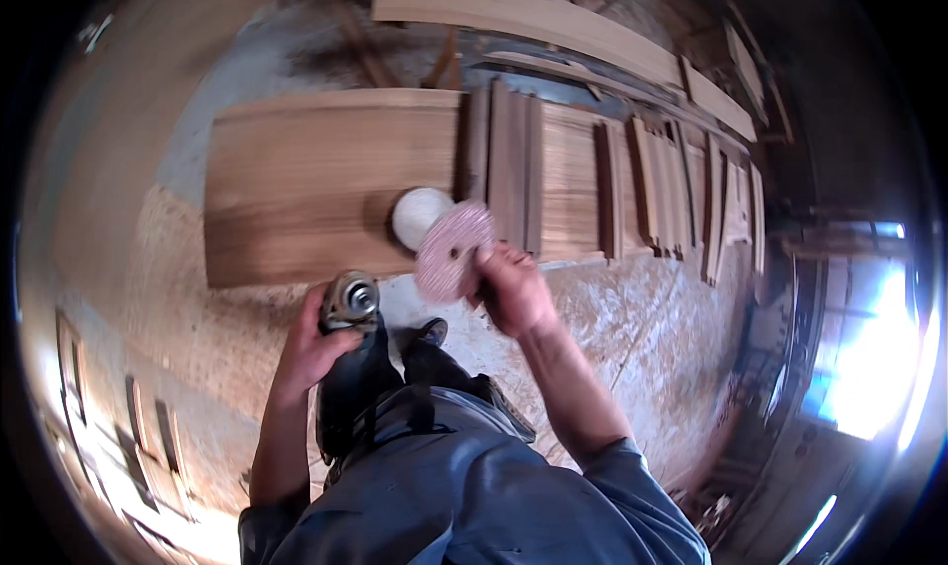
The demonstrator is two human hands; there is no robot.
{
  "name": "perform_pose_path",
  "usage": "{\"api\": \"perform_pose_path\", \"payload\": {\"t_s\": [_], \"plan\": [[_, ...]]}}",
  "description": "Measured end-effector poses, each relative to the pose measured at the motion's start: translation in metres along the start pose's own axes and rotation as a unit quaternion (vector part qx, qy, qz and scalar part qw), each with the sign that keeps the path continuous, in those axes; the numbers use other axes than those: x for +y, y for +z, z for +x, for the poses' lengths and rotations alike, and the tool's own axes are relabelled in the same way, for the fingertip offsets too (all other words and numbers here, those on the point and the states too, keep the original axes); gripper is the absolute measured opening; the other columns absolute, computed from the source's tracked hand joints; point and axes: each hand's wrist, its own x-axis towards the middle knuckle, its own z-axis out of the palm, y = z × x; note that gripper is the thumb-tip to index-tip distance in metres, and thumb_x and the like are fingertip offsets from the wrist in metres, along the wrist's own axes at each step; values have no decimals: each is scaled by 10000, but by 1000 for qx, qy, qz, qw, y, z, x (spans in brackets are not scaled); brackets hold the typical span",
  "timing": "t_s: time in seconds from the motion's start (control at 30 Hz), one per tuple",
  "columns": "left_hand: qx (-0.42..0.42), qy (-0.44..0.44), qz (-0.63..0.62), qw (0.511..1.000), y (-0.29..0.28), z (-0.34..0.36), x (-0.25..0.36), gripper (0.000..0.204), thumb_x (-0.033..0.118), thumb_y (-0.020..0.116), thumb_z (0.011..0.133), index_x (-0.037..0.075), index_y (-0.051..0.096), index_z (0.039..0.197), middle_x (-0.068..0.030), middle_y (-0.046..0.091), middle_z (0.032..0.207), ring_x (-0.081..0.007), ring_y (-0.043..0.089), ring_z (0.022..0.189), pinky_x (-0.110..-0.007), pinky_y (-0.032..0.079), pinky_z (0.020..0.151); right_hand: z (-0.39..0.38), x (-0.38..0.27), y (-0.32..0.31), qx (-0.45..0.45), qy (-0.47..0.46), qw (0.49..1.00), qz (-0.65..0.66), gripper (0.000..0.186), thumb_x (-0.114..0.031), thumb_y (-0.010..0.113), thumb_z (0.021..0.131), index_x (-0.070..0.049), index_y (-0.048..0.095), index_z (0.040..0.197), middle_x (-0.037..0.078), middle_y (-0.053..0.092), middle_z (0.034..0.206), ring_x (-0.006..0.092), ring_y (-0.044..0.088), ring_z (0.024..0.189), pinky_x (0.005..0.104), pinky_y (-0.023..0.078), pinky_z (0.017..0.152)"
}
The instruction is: The person sands a wooden plank using an angle grinder, then cuts a smaller piece from it with a bow saw. They measure the cut piece with a ruler and arrange it with other wooden strips on a workbench.
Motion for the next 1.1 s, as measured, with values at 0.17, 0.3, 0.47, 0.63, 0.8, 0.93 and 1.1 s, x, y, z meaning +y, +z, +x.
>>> {"api": "perform_pose_path", "payload": {"t_s": [0.17,0.3,0.47,0.63,0.8,0.93,1.1], "plan": [[-2,-43,-17,999,5,12,6,649,9,669,722,7,453,1334,-40,583,1089,-101,565,901,-254,500,729,33,-42,-147,278,-78,956,-48,267,-320,585,976,-77,579,867,33,544,655,148,520,533,301,398,449],[-18,-70,-35,997,1,21,6,652,-2,684,735,1,438,1339,-42,587,1072,-95,566,894,-245,501,726,49,-29,-200,380,-10,921,-82,262,-312,633,945,-64,613,864,29,526,643,146,497,479,313,345,382],[-31,-55,4,998,-4,33,13,658,8,684,749,-2,424,1353,-57,593,1079,-106,572,883,-261,501,719,73,-5,-229,436,-67,862,-249,335,-333,648,931,-7,666,855,12,520,579,122,435,400,315,299,355],[-10,-71,-19,997,-1,38,18,718,9,719,752,-2,381,1385,-58,586,1059,-107,562,845,-273,492,691,50,-39,-188,417,82,780,-459,512,-463,611,898,37,651,795,160,639,663,224,663,610,365,492,496],[-33,-68,-42,996,-4,50,14,676,13,715,756,6,398,1353,-67,588,1050,-109,568,803,-268,493,664,34,-27,-205,397,-69,869,-289,189,-141,601,914,3,633,1031,83,669,838,143,646,692,280,463,493],[-5,-84,-42,996,-4,55,19,660,51,710,761,12,409,1347,-64,597,1059,-112,580,839,-261,503,685,50,-35,-173,316,-92,866,-378,178,-72,562,927,8,632,1070,73,661,906,140,630,753,289,530,589],[-29,-49,-8,998,-5,62,23,632,56,718,758,6,445,1326,-62,590,1087,-109,572,871,-269,506,722,66,-45,-161,303,-54,839,-449,192,-67,566,913,-24,666,1071,62,681,843,115,624,648,273,493,487]]}}
